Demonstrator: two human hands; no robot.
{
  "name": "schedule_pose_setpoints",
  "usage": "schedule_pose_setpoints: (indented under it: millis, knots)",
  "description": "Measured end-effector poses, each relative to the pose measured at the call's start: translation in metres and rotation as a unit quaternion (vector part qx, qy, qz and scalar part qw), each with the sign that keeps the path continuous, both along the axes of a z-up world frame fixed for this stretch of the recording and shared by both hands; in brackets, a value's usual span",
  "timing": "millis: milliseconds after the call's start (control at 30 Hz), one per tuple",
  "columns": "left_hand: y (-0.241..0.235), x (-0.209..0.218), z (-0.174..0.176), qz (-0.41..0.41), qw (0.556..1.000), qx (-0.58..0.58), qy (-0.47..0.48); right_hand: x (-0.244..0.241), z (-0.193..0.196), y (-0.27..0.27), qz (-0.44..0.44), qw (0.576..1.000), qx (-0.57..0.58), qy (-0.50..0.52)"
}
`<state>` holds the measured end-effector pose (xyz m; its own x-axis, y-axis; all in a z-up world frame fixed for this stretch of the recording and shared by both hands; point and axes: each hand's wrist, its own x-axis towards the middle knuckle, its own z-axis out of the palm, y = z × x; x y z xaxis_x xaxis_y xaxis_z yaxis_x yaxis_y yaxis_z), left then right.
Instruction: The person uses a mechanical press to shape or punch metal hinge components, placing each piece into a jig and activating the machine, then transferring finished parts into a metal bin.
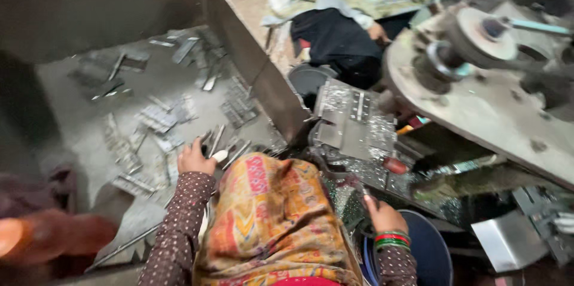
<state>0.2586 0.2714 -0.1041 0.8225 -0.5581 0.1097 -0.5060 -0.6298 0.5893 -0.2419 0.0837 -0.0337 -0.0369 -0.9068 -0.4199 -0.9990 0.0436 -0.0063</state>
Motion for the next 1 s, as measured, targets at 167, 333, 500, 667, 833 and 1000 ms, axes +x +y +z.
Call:
schedule_pose_setpoints:
  millis: [167,333,500,667,833,1000]
  knots:
    - [-0.077,-0.08,0.133,-0.169,0.981,-0.095,-0.014,0.007,0.01,0.01,-0.002,1.0,-0.028,-0.011]
    - [-0.173,-0.194,0.145,-0.305,0.946,0.095,-0.052,0.011,0.024,0.015,0.004,1.0,-0.027,-0.011]
    - [-0.204,-0.274,0.114,-0.436,0.877,0.12,-0.16,0.011,0.033,0.019,0.005,0.999,-0.027,-0.02]
    - [-0.201,-0.287,0.114,-0.468,0.834,0.254,-0.143,0.008,0.03,0.008,0.003,0.999,0.0,-0.046]
    - [-0.262,-0.274,0.097,-0.454,0.848,0.238,-0.132,0.007,0.026,0.012,0.001,0.999,0.006,-0.039]
    - [-0.264,-0.269,0.106,-0.467,0.83,0.282,-0.121,-0.013,-0.043,0.022,-0.038,0.995,0.018,-0.087]
